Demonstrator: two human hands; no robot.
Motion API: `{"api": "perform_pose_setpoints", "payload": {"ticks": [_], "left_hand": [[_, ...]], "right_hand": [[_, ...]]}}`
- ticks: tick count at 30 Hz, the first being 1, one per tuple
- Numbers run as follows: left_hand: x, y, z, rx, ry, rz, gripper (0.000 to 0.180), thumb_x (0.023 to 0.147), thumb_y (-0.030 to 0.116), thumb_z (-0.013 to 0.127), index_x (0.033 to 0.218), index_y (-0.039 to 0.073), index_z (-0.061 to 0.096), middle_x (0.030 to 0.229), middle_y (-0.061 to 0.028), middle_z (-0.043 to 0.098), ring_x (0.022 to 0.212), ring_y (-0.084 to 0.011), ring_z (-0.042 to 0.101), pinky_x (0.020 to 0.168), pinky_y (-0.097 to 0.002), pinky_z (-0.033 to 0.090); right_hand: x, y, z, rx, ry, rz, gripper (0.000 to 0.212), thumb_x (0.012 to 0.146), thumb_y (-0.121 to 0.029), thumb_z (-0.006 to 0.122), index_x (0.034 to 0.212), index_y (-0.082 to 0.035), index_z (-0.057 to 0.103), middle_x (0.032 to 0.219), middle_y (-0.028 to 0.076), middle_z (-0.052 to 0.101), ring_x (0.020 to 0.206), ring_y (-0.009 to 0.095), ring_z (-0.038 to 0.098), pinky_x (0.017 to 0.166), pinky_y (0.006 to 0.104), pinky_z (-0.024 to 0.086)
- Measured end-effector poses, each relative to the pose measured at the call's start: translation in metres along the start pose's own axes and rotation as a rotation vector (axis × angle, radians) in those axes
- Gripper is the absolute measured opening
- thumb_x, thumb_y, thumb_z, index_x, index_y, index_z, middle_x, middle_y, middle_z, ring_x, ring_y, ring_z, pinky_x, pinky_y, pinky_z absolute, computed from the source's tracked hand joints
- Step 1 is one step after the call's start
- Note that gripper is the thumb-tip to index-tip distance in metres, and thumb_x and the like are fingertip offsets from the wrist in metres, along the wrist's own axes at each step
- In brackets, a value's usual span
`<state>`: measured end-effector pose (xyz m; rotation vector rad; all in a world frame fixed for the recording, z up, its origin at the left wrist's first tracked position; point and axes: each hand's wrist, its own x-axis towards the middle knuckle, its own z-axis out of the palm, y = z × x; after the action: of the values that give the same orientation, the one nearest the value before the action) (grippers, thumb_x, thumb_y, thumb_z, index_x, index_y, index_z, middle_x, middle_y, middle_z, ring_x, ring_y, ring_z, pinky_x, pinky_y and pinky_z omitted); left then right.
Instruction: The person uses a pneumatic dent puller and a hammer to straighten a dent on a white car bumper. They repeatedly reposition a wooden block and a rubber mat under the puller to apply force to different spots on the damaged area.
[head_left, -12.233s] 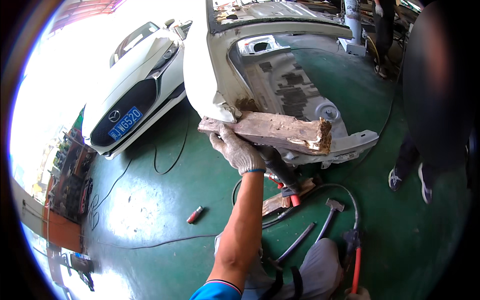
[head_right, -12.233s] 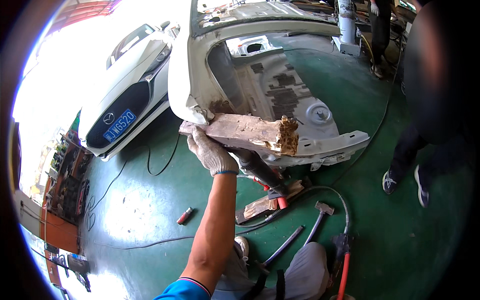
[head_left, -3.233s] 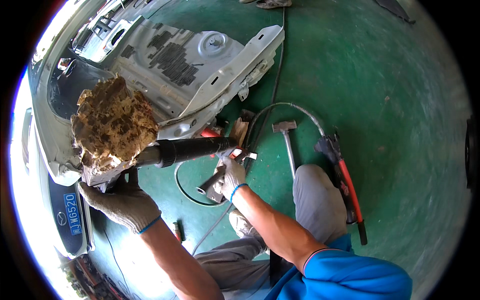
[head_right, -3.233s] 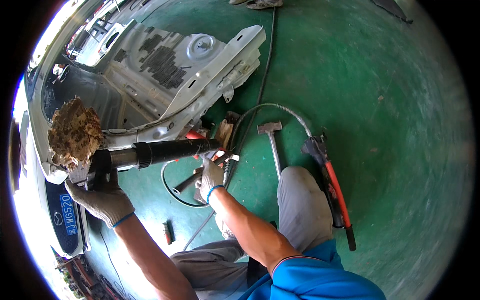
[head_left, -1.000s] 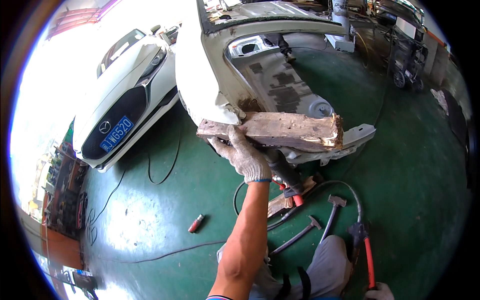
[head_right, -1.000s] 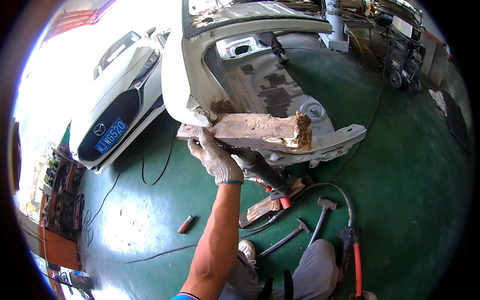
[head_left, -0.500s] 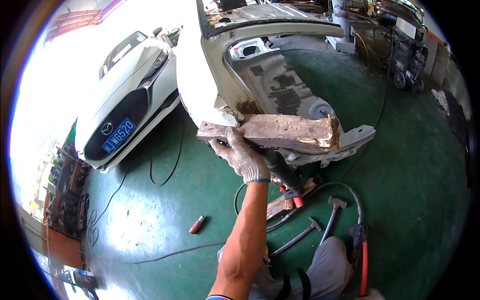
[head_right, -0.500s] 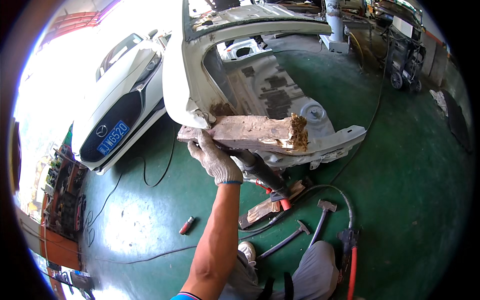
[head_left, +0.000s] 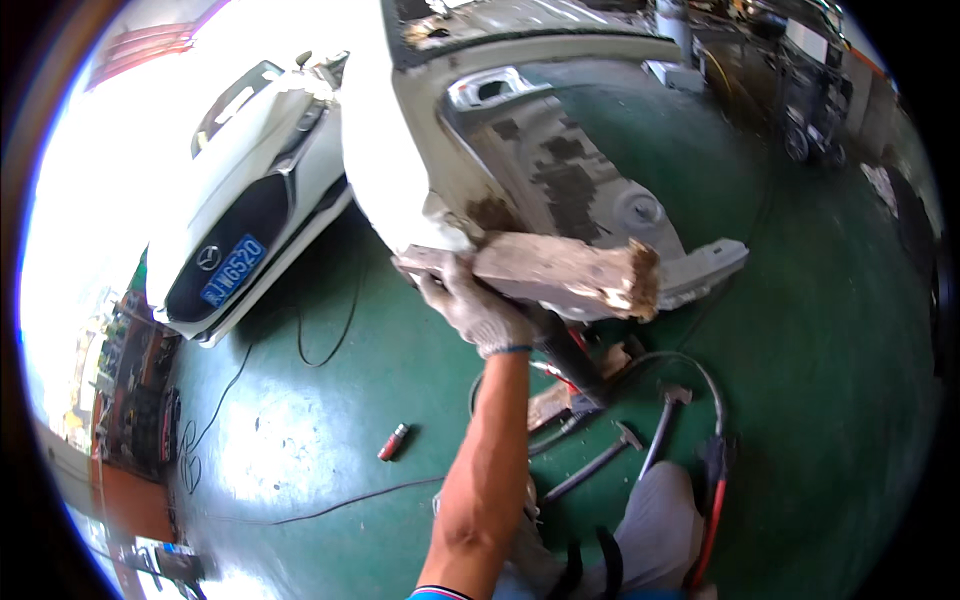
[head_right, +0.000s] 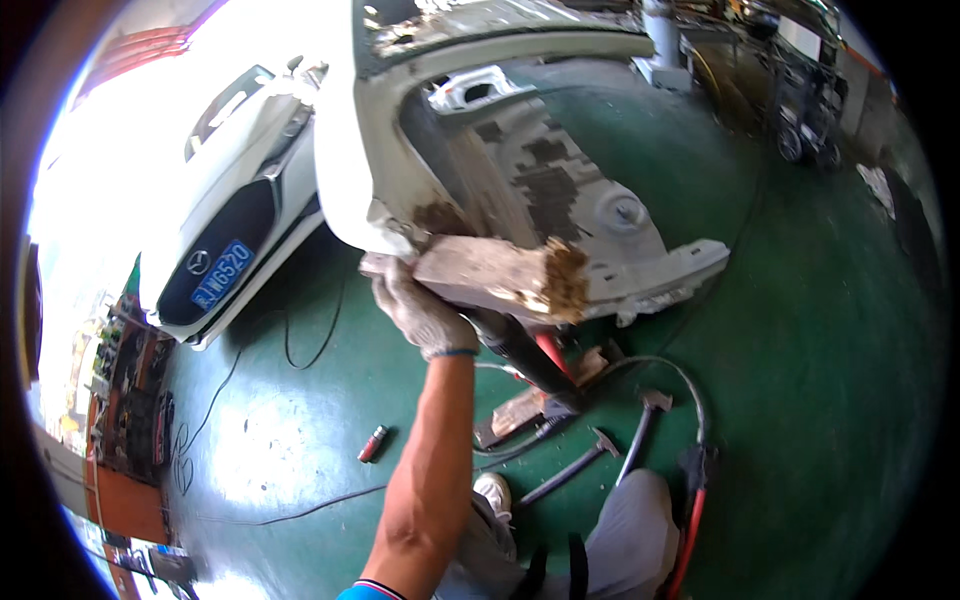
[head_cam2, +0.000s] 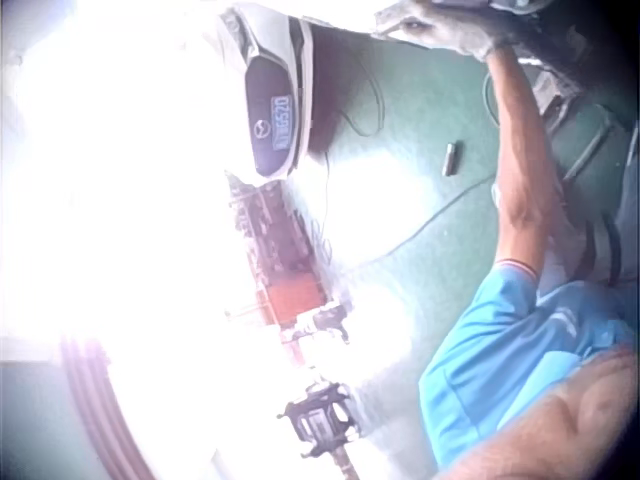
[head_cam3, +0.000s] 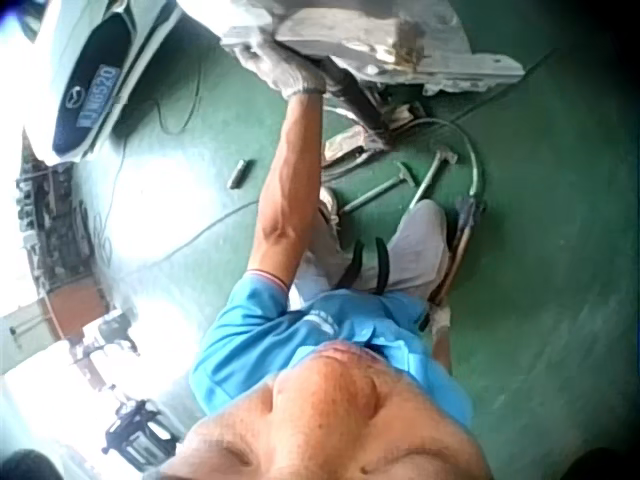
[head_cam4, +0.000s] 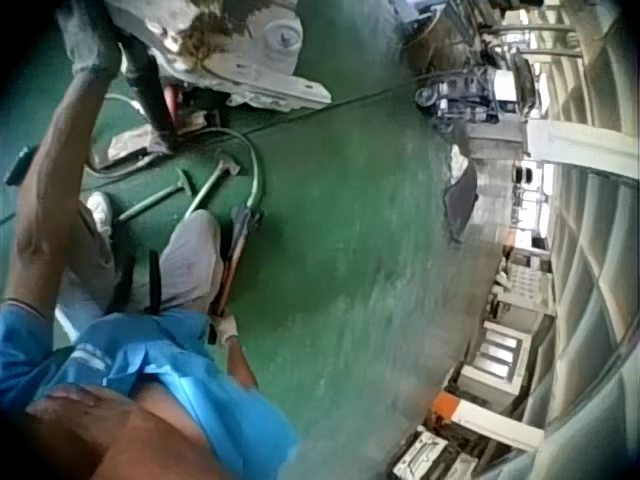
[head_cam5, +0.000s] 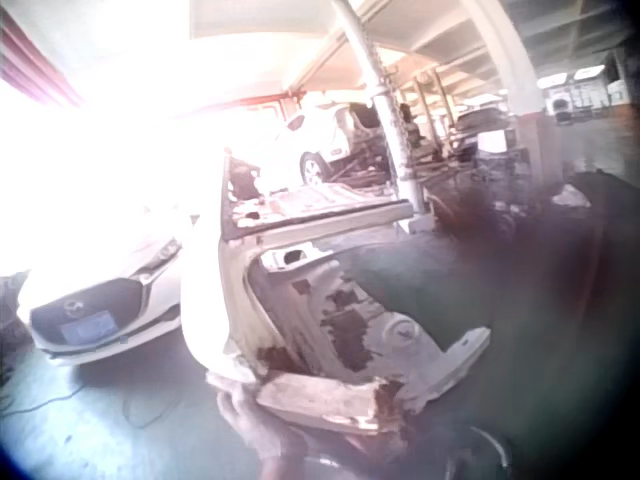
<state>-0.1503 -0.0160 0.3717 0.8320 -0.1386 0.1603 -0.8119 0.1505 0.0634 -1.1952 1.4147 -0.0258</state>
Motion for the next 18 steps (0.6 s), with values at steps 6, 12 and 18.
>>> {"api": "perform_pose_setpoints", "payload": {"ticks": [6,12,18], "left_hand": [[0.014,-0.001,-0.016,0.069,0.001,0.006,0.045,0.096,0.043,0.060,0.119,0.004,0.056,0.115,-0.0153,0.061,0.103,-0.0271,0.064,0.085,-0.0418,0.057],[0.013,0.003,-0.018,0.111,0.062,-0.045,0.041,0.096,0.041,0.056,0.110,0.002,0.061,0.110,-0.0154,0.065,0.097,-0.0287,0.066,0.084,-0.0432,0.058],[-0.004,0.005,0.019,-0.066,0.154,-0.095,0.055,0.097,0.037,0.065,0.138,0.005,0.047,0.125,-0.0142,0.058,0.110,-0.0255,0.062,0.096,-0.0413,0.054]], "right_hand": [[-0.004,-0.057,-0.017,-0.346,-0.020,0.142,0.032,0.084,-0.026,0.076,0.109,-0.006,0.070,0.096,0.013,0.074,0.091,0.026,0.072,0.081,0.0389,0.056],[0.004,-0.068,-0.016,-0.486,-0.078,0.234,0.032,0.085,-0.023,0.075,0.111,-0.006,0.071,0.096,0.013,0.074,0.089,0.024,0.071,0.082,0.0375,0.057],[0.079,0.088,-0.046,-1.138,-0.277,-0.216,0.036,0.091,-0.041,0.069,0.107,-0.009,0.072,0.096,0.015,0.074,0.097,0.033,0.073,0.084,0.0450,0.058]]}}
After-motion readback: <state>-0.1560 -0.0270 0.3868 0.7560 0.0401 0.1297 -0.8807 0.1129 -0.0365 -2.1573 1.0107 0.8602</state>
